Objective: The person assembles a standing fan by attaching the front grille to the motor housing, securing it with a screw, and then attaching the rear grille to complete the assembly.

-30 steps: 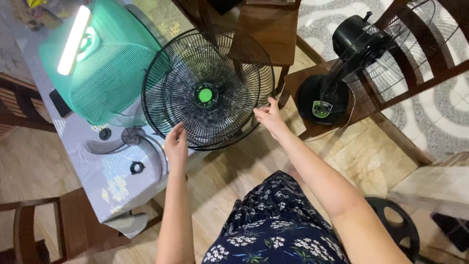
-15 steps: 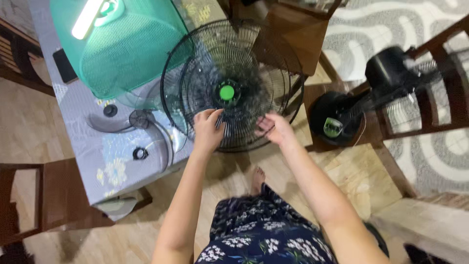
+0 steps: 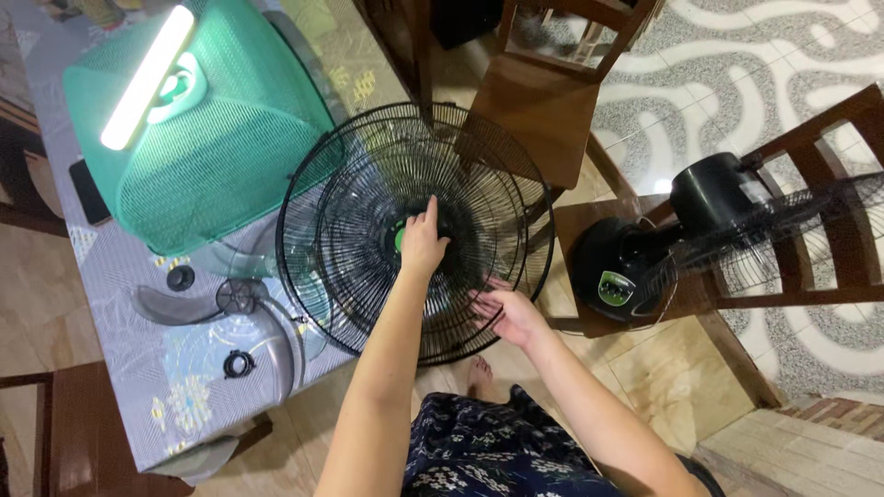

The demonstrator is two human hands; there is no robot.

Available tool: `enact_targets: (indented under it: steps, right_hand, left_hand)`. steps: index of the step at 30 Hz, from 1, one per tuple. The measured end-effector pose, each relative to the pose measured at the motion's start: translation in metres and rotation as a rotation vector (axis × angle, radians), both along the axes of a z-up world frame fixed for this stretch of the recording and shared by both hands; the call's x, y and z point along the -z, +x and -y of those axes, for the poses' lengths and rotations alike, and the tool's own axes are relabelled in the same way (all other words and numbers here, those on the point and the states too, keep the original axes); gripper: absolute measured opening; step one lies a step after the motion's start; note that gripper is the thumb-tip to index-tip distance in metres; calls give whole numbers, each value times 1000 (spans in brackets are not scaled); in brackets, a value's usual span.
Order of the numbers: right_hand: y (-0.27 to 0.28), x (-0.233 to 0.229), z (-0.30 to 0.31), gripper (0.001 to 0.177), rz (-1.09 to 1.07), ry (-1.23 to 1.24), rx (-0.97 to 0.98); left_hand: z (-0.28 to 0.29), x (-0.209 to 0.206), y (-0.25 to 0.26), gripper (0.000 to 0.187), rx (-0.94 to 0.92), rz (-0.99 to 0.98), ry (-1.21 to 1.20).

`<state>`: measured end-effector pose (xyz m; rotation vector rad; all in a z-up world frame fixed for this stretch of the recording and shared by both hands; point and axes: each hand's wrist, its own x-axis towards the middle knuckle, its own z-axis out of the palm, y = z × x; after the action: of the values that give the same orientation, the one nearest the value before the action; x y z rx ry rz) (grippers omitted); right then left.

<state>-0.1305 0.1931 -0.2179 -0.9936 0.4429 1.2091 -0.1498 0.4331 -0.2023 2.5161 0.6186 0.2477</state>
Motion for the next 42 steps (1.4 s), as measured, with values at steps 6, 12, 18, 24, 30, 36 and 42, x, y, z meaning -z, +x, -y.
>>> enact_targets:
  steps: [6, 12, 18, 24, 30, 36, 42]
  right_hand:
    - [7, -31, 1, 40, 9, 48, -13]
    - [23, -97, -9, 47, 1088, -486, 152]
    - [37, -153, -94, 37, 1263, -110, -3]
    - [28, -132, -175, 26, 867, -36, -40]
    - [15, -133, -220, 24, 937, -120, -108]
    - [7, -127, -246, 22, 970, -86, -100]
    - [3, -126, -259, 20, 979, -76, -100]
  left_hand:
    - [-22, -32, -12, 123, -43, 144, -298]
    - [-45, -64, -30, 126, 125, 587, -745]
    - [-66, -99, -41, 129, 304, 540, -1203]
    - [-117, -95, -53, 127, 269, 504, -1484]
    - [-160, -79, -68, 123, 184, 575, -1525]
    - [-183, -78, -77, 119, 150, 611, -1555]
    - [-192, -76, -82, 117, 164, 644, -1552]
